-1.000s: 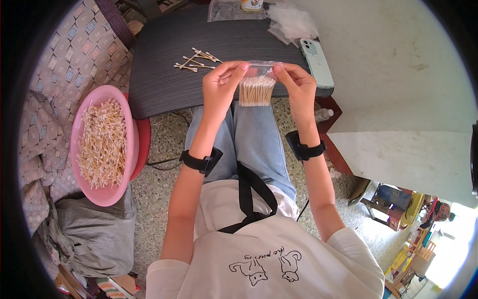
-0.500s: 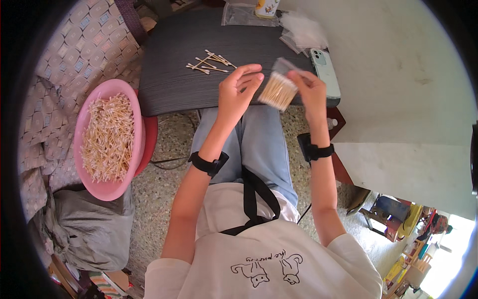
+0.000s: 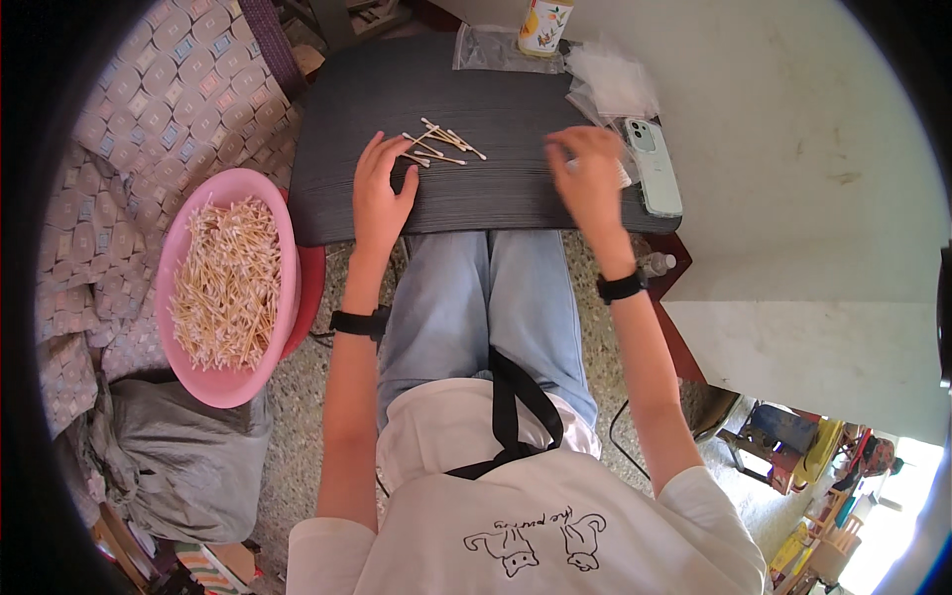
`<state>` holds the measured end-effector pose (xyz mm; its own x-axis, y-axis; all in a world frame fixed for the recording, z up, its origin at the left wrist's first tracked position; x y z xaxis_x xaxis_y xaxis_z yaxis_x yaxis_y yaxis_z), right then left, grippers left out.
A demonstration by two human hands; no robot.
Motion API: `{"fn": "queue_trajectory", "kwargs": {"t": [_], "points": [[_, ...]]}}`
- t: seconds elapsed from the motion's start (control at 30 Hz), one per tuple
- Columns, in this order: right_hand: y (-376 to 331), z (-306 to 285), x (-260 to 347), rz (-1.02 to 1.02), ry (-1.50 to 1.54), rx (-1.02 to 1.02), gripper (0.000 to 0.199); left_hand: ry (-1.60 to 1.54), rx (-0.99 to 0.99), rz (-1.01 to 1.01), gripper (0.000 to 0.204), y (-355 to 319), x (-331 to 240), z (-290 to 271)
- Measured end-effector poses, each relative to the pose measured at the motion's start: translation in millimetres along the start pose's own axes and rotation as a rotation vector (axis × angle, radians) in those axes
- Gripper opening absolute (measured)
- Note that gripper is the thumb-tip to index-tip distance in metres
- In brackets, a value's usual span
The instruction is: The person removes cotton swabs from a pink bowl, aligns them on a table, and places them into small plastic bags by hand.
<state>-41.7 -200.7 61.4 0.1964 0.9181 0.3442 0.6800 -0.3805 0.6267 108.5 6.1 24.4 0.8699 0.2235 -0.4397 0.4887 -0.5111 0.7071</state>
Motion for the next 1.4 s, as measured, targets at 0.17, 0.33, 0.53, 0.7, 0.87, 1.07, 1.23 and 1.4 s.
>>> {"fn": "queue_trajectory", "kwargs": {"t": [0.17,0.33,0.53,0.7,0.87,1.07,1.23,1.4], "points": [[2,63,50,0.081,0.281,0.175,0.028,0.057,0.148,0.026,0.04,-4,1,15],[14,91,53,-0.008,0.225,0.212,0.023,0.077,0.199,0.012,0.043,-6,3,19],[9,97,52,0.042,0.256,0.322,0.014,0.255,0.364,0.089,0.044,-10,-4,28],[7,90,48,-0.007,0.164,0.236,0.014,0.291,0.365,0.086,0.043,-10,-2,32],[3,83,46,0.004,0.143,0.271,0.015,0.395,0.367,0.049,0.043,-13,2,32],[-1,74,35,0.032,0.202,0.271,0.013,0.364,0.315,0.034,0.043,-11,2,31],[1,81,53,0.027,0.236,0.172,0.016,0.348,0.327,0.03,0.041,-11,1,29],[3,92,51,0.046,0.257,0.193,0.012,0.348,0.338,0.057,0.041,-10,0,32]]}}
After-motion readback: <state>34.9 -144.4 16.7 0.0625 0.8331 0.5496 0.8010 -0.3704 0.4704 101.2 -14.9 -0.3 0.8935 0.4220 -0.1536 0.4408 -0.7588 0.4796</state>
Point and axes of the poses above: each hand's wrist, its own y-axis towards the middle knuckle, its own z-axis out of the palm, x = y × z, the point moved 6 cm from there along y, towards the middle knuckle, and after that the axes turned 7 degrees about z, right-handed, at the moved point
